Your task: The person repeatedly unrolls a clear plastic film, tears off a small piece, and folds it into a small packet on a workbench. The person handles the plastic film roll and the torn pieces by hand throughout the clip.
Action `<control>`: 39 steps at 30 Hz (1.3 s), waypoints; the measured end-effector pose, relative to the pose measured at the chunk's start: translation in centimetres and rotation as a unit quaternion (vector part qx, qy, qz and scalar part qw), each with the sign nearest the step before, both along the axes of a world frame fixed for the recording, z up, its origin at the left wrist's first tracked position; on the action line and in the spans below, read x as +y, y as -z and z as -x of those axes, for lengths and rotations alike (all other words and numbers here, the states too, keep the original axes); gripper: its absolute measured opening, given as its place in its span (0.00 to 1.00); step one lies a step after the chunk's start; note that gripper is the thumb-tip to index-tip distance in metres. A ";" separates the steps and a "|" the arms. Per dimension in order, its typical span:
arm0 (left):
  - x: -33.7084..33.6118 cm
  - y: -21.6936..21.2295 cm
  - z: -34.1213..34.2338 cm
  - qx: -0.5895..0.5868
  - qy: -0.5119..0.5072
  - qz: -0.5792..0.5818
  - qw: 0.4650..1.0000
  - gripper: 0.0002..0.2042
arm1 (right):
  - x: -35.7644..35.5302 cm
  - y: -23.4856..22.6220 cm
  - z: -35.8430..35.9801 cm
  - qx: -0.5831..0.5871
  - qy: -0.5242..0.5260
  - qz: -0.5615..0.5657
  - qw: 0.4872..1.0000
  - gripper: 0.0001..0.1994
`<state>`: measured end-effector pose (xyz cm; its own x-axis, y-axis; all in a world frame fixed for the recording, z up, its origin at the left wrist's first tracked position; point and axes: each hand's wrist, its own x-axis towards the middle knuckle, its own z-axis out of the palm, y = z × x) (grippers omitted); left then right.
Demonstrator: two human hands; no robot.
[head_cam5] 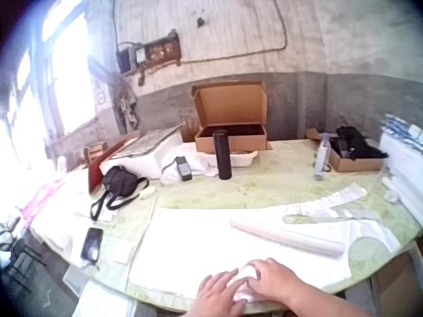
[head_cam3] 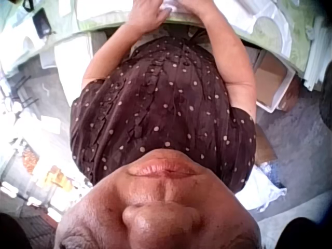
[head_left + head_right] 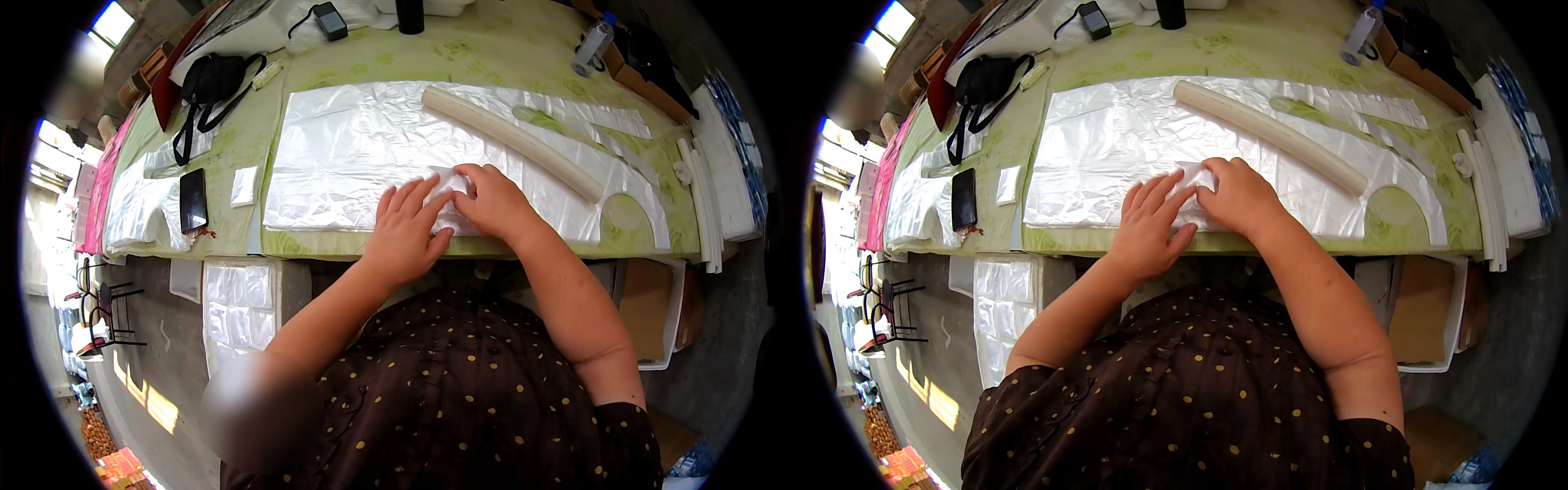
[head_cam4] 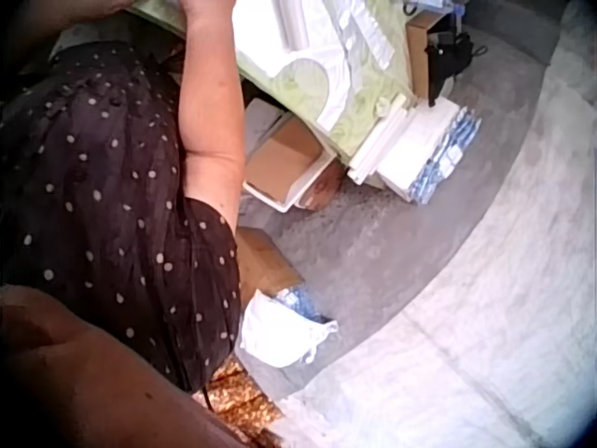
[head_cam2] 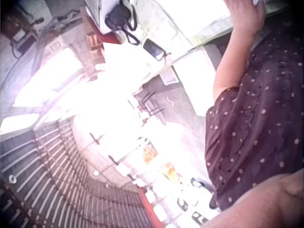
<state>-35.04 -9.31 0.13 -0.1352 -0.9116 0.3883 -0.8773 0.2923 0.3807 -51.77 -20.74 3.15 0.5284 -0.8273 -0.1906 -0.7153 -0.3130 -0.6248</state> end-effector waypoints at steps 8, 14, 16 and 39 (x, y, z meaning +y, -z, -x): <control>8.4 3.3 1.6 0.608 -0.059 -0.434 0.662 0.22 | 2.4 0.3 0.1 0.032 -0.064 0.105 0.992 0.23; 6.7 3.3 3.3 0.789 -0.086 -0.335 0.508 0.18 | 9.1 2.2 1.9 -0.135 -0.117 0.156 0.971 0.19; 7.5 3.1 3.6 0.777 -0.105 -0.333 0.524 0.17 | 9.8 2.5 2.6 -0.201 -0.068 0.093 0.973 0.20; 7.5 1.7 0.9 0.698 -0.072 -0.158 0.695 0.05 | 9.9 1.8 0.8 -0.408 0.035 -0.139 0.901 0.10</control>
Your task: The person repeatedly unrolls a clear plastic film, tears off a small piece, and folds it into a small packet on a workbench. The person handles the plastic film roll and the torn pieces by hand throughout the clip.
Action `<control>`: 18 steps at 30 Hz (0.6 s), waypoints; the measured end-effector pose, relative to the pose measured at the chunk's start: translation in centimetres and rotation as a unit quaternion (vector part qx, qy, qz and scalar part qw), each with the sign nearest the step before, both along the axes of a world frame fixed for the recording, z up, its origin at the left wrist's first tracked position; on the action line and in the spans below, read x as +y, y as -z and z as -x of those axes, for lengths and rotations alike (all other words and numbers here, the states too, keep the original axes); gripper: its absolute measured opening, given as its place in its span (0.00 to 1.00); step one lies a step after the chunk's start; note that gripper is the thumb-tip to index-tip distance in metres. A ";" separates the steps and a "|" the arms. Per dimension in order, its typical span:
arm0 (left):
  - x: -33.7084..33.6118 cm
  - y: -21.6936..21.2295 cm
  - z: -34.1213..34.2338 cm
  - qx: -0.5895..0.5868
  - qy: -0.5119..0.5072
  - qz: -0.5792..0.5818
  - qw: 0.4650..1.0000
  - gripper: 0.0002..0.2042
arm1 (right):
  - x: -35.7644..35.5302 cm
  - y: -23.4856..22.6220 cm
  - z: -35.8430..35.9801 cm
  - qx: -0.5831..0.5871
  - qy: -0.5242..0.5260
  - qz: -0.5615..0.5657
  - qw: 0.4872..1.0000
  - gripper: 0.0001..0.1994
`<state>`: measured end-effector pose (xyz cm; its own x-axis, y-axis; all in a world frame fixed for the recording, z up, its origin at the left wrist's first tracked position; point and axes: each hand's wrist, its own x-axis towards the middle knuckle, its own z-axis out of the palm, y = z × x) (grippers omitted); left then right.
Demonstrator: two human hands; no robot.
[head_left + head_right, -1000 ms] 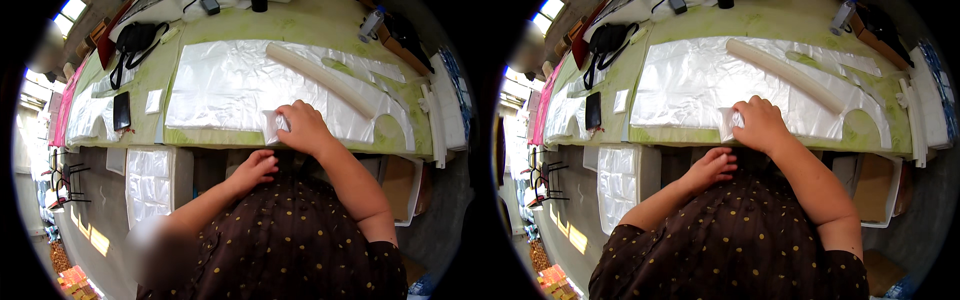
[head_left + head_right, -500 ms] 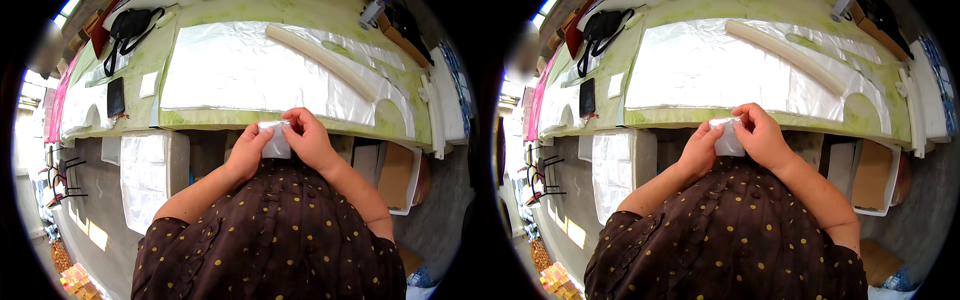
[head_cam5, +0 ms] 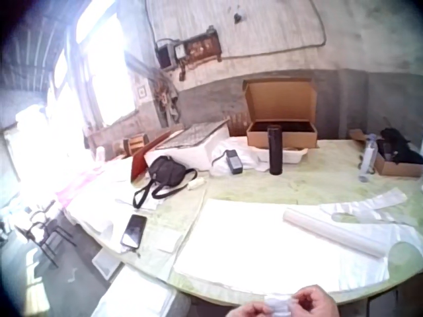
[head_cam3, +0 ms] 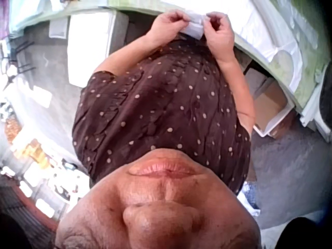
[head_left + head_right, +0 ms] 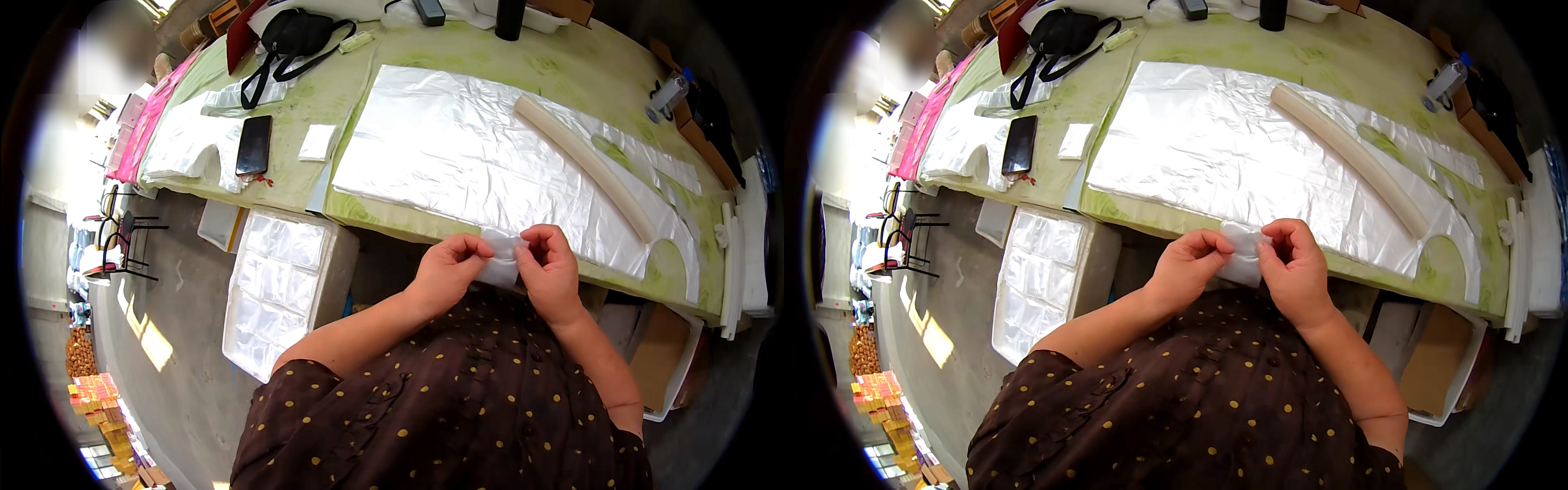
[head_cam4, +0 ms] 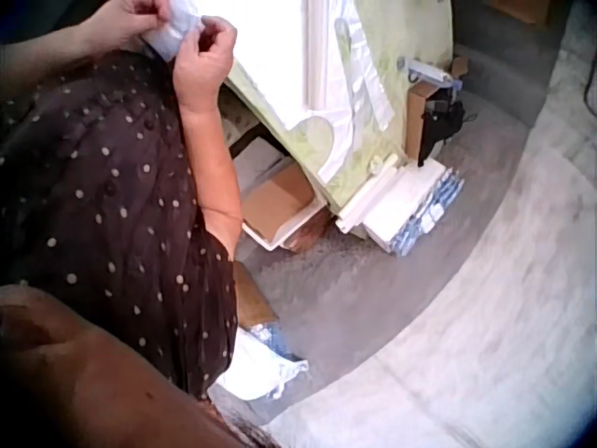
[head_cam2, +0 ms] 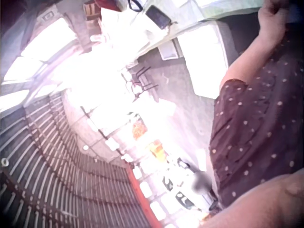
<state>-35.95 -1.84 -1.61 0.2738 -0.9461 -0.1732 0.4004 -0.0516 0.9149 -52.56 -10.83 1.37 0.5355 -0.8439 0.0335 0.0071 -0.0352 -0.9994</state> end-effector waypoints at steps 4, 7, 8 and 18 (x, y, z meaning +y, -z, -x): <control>-0.7 -1.9 -6.0 -0.079 -0.061 -0.075 0.992 0.06 | 0.0 0.1 -0.1 0.000 -0.027 0.001 1.000 0.13; -2.4 -3.2 -16.0 -0.161 -0.209 -0.051 0.963 0.12 | -0.3 0.8 1.2 0.002 -0.007 -0.010 1.000 0.13; -2.7 -3.8 -19.5 -0.188 -0.221 -0.052 0.956 0.12 | -0.3 1.2 1.6 0.010 -0.007 -0.018 1.000 0.12; -4.5 -0.2 -32.6 -0.653 -0.258 -0.222 0.676 0.15 | 0.6 0.8 3.1 0.032 0.004 -0.041 0.999 0.07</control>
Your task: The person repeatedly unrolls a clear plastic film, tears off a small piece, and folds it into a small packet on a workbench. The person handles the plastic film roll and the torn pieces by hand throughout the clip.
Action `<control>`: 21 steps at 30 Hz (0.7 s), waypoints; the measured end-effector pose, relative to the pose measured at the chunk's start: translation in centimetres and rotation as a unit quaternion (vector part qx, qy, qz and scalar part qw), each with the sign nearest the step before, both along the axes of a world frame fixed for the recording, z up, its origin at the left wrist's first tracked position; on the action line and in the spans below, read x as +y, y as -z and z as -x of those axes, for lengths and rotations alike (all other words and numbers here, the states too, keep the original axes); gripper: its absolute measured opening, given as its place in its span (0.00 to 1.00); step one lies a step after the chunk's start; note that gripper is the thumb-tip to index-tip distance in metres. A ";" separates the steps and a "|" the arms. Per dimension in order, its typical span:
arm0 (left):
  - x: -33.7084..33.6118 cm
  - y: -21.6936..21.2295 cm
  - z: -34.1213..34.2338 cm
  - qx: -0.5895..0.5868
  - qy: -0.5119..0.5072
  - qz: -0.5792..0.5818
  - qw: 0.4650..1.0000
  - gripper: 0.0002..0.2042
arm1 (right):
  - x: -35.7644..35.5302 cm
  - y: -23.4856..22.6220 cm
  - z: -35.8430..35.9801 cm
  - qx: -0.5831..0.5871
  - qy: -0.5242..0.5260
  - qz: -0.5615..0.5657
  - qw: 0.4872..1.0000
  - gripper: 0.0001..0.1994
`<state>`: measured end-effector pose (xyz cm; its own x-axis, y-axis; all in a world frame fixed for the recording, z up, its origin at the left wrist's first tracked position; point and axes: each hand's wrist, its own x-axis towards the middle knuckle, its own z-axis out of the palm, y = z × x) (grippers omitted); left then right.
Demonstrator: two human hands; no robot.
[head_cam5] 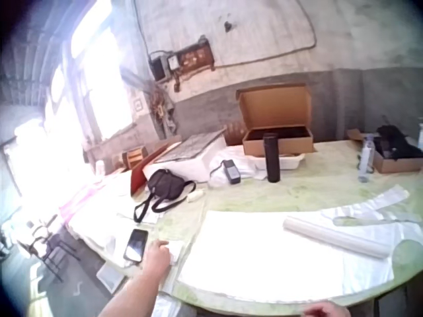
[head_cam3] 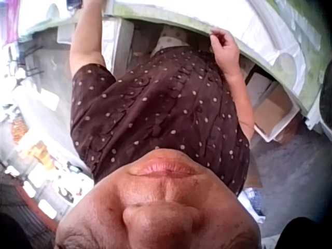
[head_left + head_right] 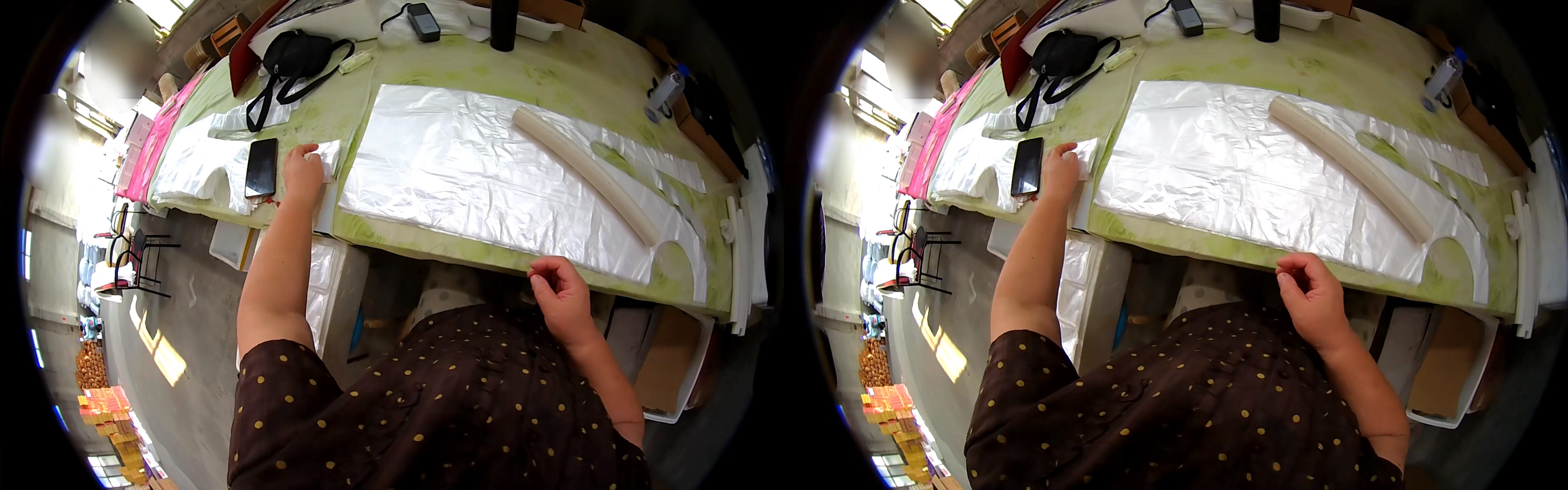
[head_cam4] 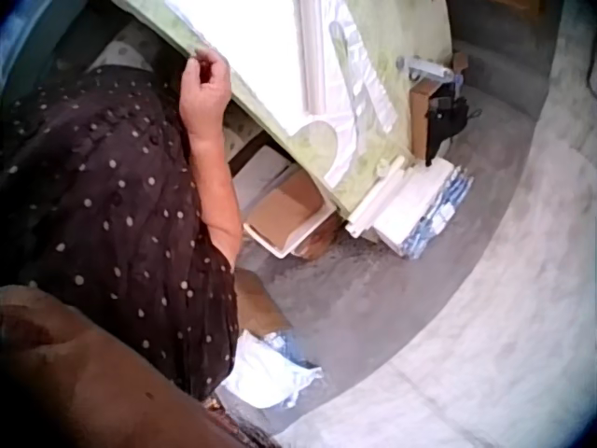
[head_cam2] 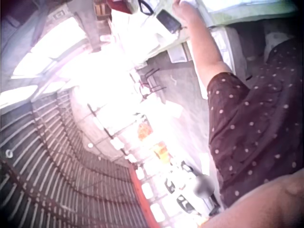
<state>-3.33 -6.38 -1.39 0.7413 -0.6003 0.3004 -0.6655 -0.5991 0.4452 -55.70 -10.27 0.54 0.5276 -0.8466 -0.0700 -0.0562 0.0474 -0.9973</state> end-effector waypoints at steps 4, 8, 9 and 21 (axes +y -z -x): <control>-1.1 2.1 2.6 -0.067 0.058 0.051 0.995 0.27 | -2.7 -0.2 3.2 0.084 0.097 0.230 0.965 0.06; -0.3 4.2 0.5 -0.069 0.099 0.053 0.991 0.20 | -8.5 -2.8 6.2 0.234 0.158 0.492 0.823 0.13; -0.3 4.1 0.4 -0.084 0.102 0.037 0.991 0.19 | -10.2 -2.5 7.3 0.287 0.171 0.503 0.797 0.16; -0.5 3.8 1.3 -0.113 0.092 0.009 0.989 0.23 | -10.4 -5.1 11.1 0.479 0.071 0.255 0.837 0.25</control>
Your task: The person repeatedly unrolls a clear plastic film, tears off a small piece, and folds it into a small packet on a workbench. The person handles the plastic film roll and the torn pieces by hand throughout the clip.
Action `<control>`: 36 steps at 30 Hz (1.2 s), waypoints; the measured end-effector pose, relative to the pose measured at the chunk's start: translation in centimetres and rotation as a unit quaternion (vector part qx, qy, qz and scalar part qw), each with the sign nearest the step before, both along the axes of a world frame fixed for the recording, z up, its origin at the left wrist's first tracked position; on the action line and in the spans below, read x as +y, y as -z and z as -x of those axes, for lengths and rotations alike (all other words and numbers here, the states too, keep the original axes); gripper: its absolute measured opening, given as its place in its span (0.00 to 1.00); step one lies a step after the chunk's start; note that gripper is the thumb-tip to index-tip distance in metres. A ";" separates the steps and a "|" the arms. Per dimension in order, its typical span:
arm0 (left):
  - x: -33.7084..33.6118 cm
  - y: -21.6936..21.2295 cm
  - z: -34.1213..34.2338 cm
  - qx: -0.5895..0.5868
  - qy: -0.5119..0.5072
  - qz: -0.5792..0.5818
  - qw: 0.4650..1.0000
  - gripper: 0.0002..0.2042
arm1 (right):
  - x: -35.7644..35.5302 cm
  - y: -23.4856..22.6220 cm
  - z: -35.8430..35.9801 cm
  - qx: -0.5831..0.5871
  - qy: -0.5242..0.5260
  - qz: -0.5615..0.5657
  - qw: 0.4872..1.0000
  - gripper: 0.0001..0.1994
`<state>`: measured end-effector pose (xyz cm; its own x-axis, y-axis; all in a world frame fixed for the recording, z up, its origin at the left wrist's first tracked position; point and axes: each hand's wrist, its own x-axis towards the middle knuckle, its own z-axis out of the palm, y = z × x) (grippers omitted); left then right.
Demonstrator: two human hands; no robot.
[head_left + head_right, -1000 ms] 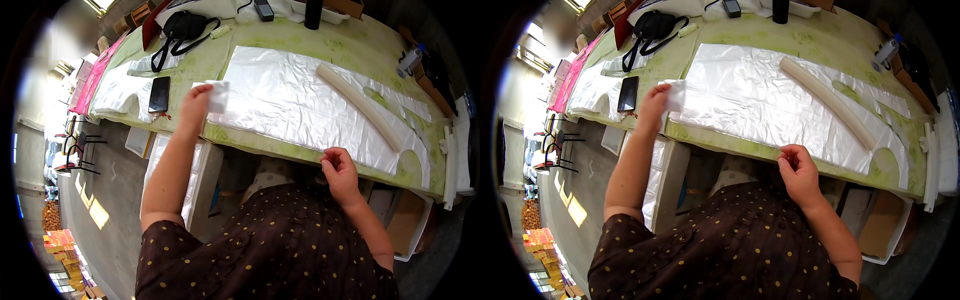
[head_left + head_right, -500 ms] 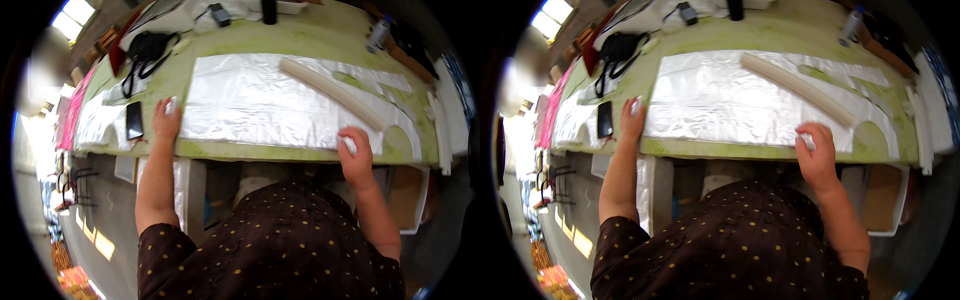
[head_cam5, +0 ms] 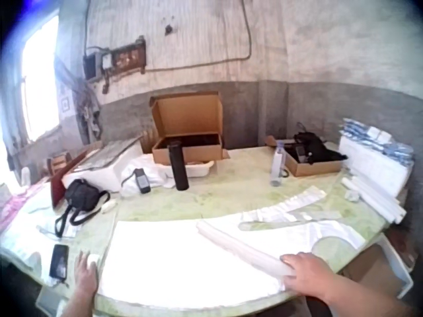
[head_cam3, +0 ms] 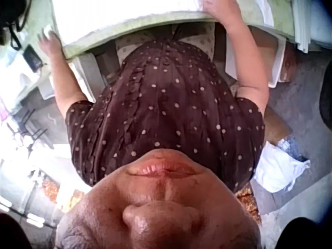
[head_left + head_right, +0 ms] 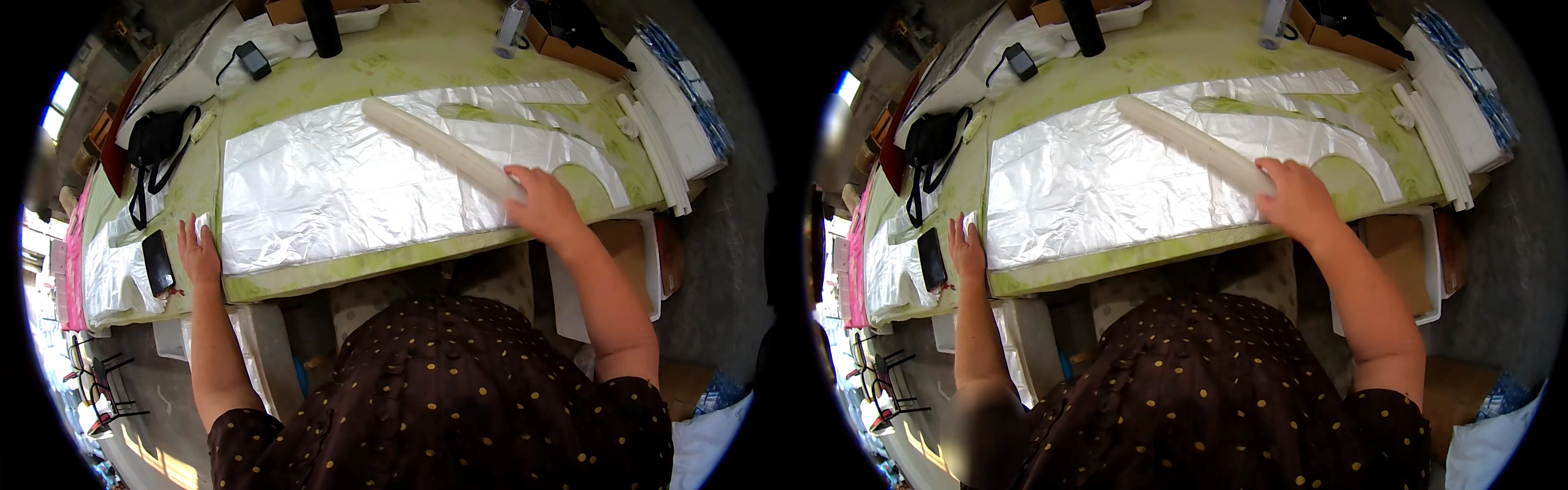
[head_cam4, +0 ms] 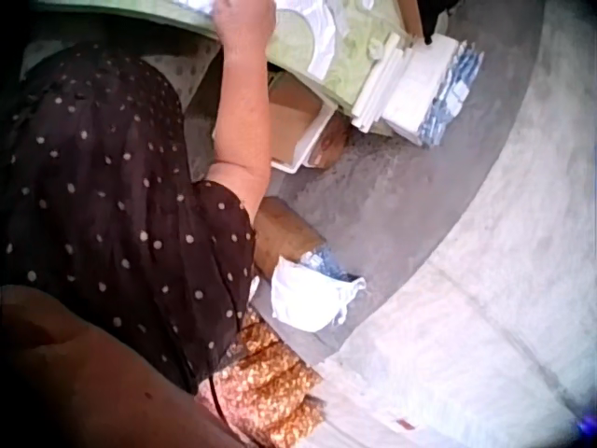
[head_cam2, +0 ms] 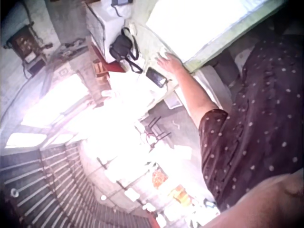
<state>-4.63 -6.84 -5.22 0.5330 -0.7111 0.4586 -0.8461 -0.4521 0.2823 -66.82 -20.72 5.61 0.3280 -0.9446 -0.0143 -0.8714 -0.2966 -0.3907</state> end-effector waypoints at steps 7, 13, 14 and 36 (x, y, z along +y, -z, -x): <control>0.1 -1.1 1.7 -0.101 0.072 0.137 0.983 0.25 | 7.6 2.3 -1.8 -0.256 0.021 -0.149 0.955 0.35; -2.7 -4.8 17.8 0.098 0.347 0.119 0.925 0.22 | 7.9 3.0 -1.7 -0.239 0.043 -0.049 0.969 0.32; -3.0 -5.5 20.5 0.127 0.386 0.108 0.907 0.22 | 7.7 3.4 -0.9 -0.221 0.064 -0.018 0.973 0.30; -18.3 -8.8 48.7 0.196 0.476 -0.318 0.796 0.13 | 11.0 7.4 6.4 -0.520 0.162 -0.051 0.837 0.12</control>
<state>-53.29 -25.12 3.60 -0.3720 -0.9008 -0.2241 -0.7944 0.1841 0.5788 -73.18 -9.67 -1.82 -0.0608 -0.9976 0.0339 -0.0723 -0.0295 -0.9969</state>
